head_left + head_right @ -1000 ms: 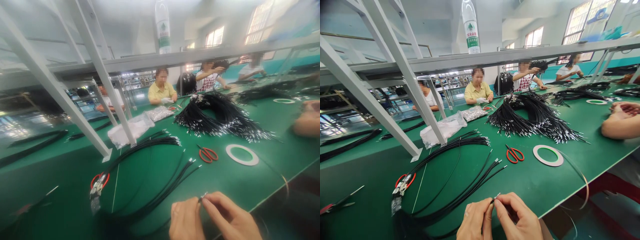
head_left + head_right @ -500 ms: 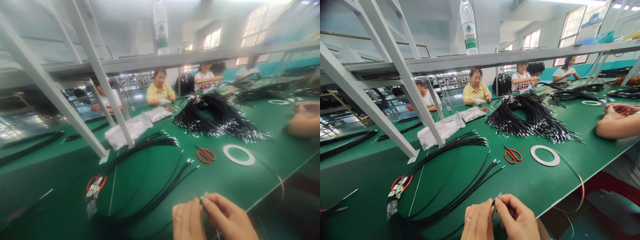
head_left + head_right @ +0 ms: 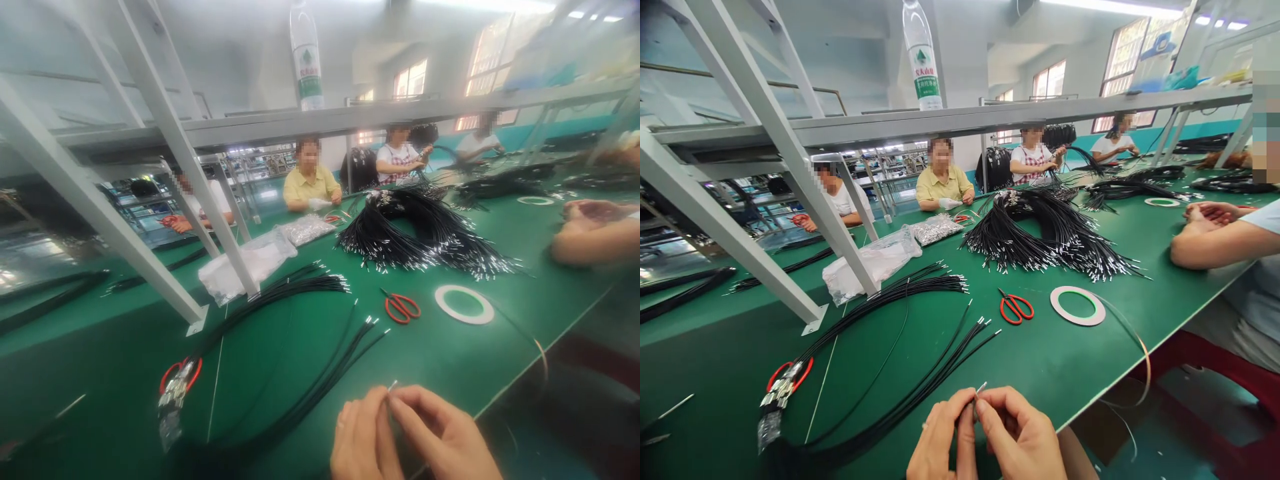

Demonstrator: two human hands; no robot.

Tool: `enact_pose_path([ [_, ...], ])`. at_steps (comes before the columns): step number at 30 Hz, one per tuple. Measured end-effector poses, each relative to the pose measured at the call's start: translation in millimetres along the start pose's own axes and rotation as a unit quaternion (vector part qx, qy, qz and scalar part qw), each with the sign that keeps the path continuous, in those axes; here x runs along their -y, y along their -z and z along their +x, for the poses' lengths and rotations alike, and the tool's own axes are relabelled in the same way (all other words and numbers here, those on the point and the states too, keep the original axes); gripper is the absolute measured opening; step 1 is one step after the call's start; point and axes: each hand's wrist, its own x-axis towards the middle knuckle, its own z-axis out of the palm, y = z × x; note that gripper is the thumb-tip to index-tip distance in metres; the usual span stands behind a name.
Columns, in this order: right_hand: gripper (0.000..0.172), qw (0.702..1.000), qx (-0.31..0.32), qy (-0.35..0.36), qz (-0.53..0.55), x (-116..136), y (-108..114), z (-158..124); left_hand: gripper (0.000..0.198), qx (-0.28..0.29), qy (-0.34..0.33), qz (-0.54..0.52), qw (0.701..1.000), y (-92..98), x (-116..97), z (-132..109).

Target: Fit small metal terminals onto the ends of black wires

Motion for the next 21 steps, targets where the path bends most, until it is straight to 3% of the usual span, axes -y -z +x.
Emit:
enact_pose_path([
  [3,0.027,0.998,-0.029,0.046,-0.021,3,-5,-2,0.024,0.053,0.12,-0.08,0.988,1.8,0,2],
  [8,0.027,0.987,-0.107,0.102,-0.062,4,-17,-5,0.032,0.122,0.273,-0.234,0.925,8.1,0,9],
  [16,0.024,0.973,-0.128,0.157,-0.108,-1,-22,-5,0.04,0.131,0.353,-0.355,0.856,14.6,-8,23],
  [21,0.028,0.961,-0.137,0.18,-0.163,-5,-24,-7,0.044,0.132,0.359,-0.349,0.856,12.9,-3,21],
])
